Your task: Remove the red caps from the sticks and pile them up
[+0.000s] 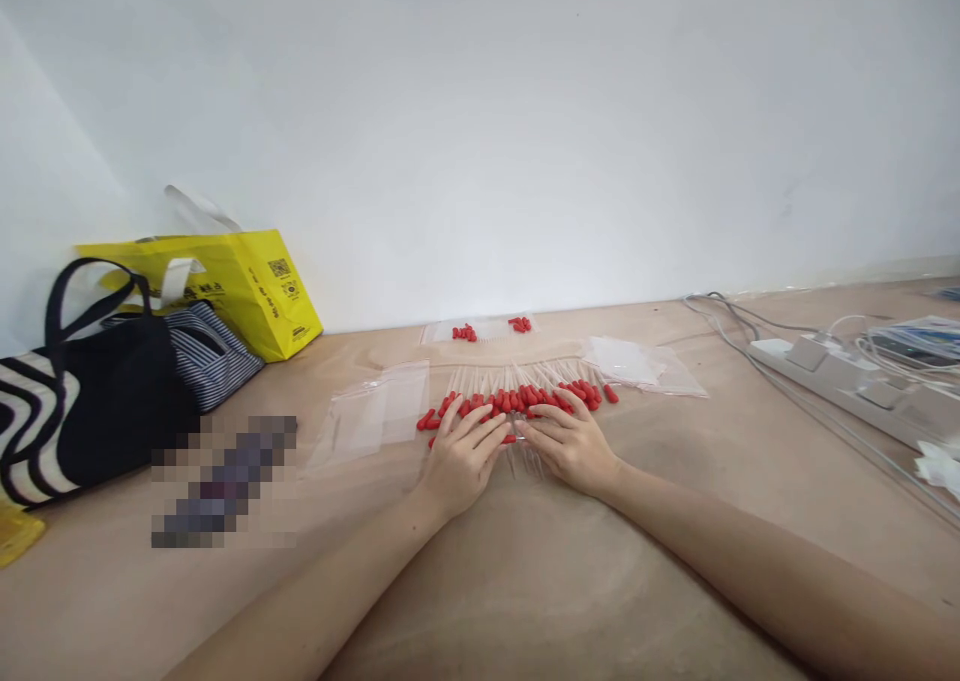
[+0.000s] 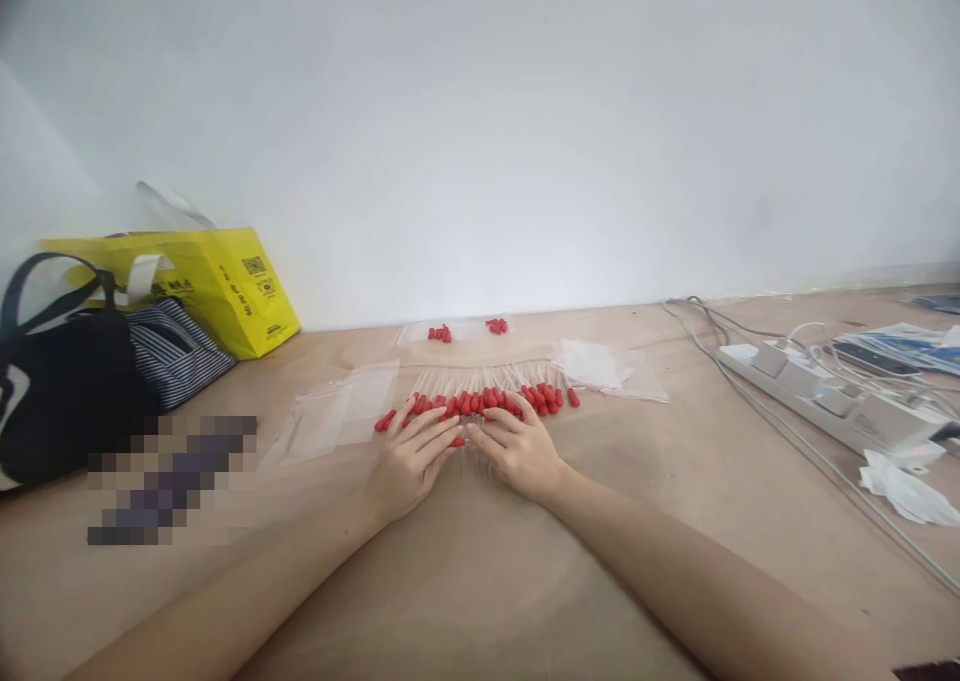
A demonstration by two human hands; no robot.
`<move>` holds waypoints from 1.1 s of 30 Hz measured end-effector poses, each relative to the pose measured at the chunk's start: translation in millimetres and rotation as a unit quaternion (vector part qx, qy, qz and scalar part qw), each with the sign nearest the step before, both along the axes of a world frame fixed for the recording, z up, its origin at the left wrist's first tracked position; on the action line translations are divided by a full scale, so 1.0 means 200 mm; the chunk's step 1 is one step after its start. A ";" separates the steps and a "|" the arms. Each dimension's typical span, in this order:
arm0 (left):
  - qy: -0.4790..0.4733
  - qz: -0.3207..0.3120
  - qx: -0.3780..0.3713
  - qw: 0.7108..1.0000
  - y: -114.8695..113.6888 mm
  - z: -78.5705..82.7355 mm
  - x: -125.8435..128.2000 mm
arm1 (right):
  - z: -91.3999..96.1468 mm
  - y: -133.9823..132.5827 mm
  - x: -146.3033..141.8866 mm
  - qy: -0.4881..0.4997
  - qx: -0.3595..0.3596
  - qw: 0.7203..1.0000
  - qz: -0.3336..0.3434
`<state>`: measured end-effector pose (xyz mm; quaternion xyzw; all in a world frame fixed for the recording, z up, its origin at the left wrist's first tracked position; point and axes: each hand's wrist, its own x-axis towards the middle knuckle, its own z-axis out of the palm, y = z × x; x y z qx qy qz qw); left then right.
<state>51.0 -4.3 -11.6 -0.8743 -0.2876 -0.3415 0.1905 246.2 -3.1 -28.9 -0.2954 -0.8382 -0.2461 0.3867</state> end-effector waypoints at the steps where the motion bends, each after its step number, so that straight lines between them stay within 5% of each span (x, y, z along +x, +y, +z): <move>1: 0.002 0.003 0.001 1.000 0.00 0.00 0.00 | 0.00 0.00 0.00 0.002 -0.001 1.000 0.001; 23: 0.009 -0.021 -0.015 1.000 -0.02 0.01 -0.05 | 0.01 -0.04 0.03 -0.012 0.011 0.999 -0.032; 29: -0.015 0.028 -0.023 0.999 0.00 0.02 -0.14 | -0.01 -0.02 0.07 0.006 -0.063 0.995 -0.082; 33: -0.104 0.066 -0.098 0.988 0.04 0.02 -0.17 | -0.05 -0.02 0.08 0.026 -0.163 0.982 -0.097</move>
